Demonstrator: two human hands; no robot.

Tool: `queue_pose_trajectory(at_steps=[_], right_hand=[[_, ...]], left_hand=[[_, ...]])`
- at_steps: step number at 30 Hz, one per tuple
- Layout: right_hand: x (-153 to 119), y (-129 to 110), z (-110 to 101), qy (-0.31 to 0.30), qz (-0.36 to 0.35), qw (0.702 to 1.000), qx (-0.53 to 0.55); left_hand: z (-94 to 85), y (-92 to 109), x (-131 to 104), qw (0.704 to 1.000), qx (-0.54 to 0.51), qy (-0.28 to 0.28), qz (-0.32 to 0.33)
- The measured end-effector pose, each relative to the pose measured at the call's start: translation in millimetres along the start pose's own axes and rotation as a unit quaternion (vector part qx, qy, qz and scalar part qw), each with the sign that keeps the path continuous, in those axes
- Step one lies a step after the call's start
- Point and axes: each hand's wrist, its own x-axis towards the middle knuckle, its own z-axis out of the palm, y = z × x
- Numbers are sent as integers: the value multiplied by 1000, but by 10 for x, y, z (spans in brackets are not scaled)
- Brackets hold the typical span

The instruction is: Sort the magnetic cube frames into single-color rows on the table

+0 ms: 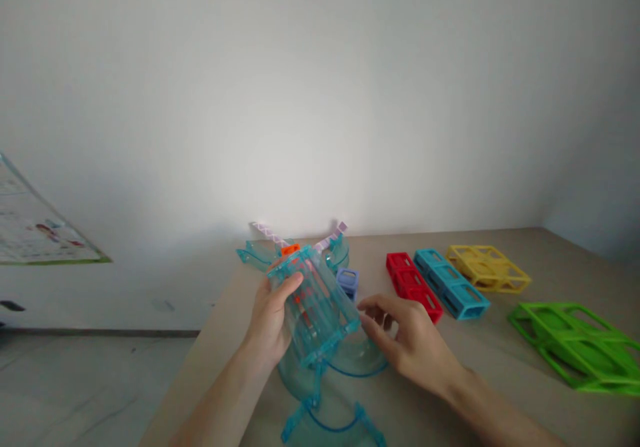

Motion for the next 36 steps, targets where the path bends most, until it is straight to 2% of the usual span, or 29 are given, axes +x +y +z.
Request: queue_pose_trajectory(at_steps=[5, 10, 12, 15, 24, 32, 36], right_hand=[[9, 48, -49, -31, -88, 994, -50], [-5, 24, -71, -145, -139, 972, -122], [-5, 19, -68, -191, -145, 961, -137], [-9, 44, -51, -215, -130, 957, -143], [29, 171, -31, -182, -126, 962, -163], [56, 240, -10, -133, -137, 971, -146], [37, 221, -2, -79, -147, 981, -98]], left_hand=[[-51, 44, 100, 995, -31, 62, 76], [-123, 109, 207, 984, -70, 93, 133], [-181, 132, 266, 980, -89, 108, 140], [-273, 157, 346, 979, -118, 119, 114], [-357, 277, 381, 975, -202, 91, 31], [-472, 421, 445, 955, -260, 115, 79], [-604, 425, 507, 954, -278, 44, 100]])
